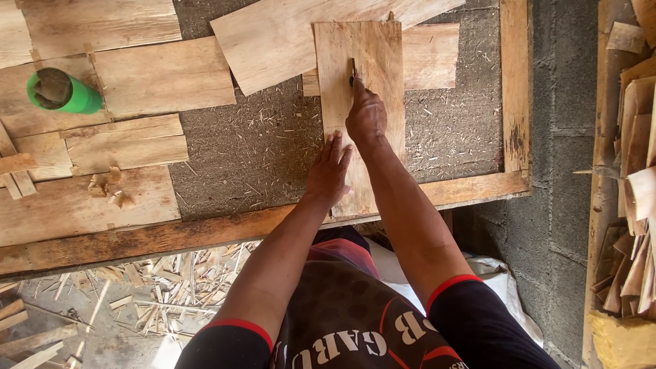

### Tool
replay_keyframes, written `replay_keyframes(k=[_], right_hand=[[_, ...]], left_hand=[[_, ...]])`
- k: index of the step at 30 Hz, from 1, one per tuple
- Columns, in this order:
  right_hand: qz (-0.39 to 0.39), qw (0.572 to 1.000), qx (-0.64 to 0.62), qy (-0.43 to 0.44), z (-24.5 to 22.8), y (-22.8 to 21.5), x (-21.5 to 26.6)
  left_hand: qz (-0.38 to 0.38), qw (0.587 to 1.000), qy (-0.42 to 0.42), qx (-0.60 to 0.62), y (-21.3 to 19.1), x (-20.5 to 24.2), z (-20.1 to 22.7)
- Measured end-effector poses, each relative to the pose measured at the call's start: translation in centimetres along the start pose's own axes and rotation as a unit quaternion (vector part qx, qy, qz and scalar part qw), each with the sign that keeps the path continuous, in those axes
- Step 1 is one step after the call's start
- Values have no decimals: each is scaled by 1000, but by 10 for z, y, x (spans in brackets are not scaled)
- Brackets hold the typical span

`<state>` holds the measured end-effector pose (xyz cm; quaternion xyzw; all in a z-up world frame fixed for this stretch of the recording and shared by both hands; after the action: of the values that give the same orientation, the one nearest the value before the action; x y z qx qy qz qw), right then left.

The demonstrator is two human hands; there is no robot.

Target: Measure, cut, shape, and dry-fit sections of wood veneer onto a wooden panel framework at a workbench.

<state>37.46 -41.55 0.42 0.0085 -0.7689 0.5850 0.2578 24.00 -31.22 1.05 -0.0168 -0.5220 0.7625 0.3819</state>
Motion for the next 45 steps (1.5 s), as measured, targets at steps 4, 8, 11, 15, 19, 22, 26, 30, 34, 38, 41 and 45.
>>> replay_keyframes(k=[4, 8, 11, 15, 19, 22, 26, 30, 34, 38, 41, 45], right_hand=[[-60, 997, -29, 34, -1, -1, 11], [-57, 998, 6, 25, -1, 3, 14], [-84, 995, -34, 50, 2, -2, 26], [-58, 997, -29, 32, 12, 16, 20], [-44, 998, -42, 27, 12, 15, 25], [-56, 997, -36, 45, 7, 2, 37], [-58, 997, -32, 38, 6, 3, 39], [-32, 999, -25, 23, 11, 11, 38], [-104, 993, 4, 50, 9, 10, 51], [-105, 993, -9, 59, 11, 7, 55], [-81, 996, -14, 40, 15, 15, 52], [-93, 994, -13, 46, 14, 14, 59]], left_hand=[[2, 1000, 1, 2, 1, 0, 0], [16, 1000, 14, 6, -1, 2, 0], [6, 1000, 12, -6, -2, 2, 2], [13, 1000, 17, -21, 2, 1, 1], [9, 1000, 13, -10, 2, 1, 0], [10, 1000, 15, -4, 0, 2, 1], [26, 999, 22, -10, 5, 1, -1], [7, 1000, 14, -7, 0, 3, 2], [-19, 1000, 3, -24, 0, 6, 2], [-47, 997, -1, -54, 10, 0, -2], [-59, 997, -2, -51, 4, 3, 1], [-49, 998, 2, -49, 5, 3, 0]])
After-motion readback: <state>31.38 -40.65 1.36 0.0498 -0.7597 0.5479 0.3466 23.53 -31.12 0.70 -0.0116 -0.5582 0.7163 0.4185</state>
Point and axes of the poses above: each hand's wrist, its own x-axis away from the middle knuckle, its own y-axis out of the palm, z = x × y, the point moved 10 cm from there along -x, towards the middle knuckle, and after that the axes turned 5 degrees about y, right-handed, at the moved point
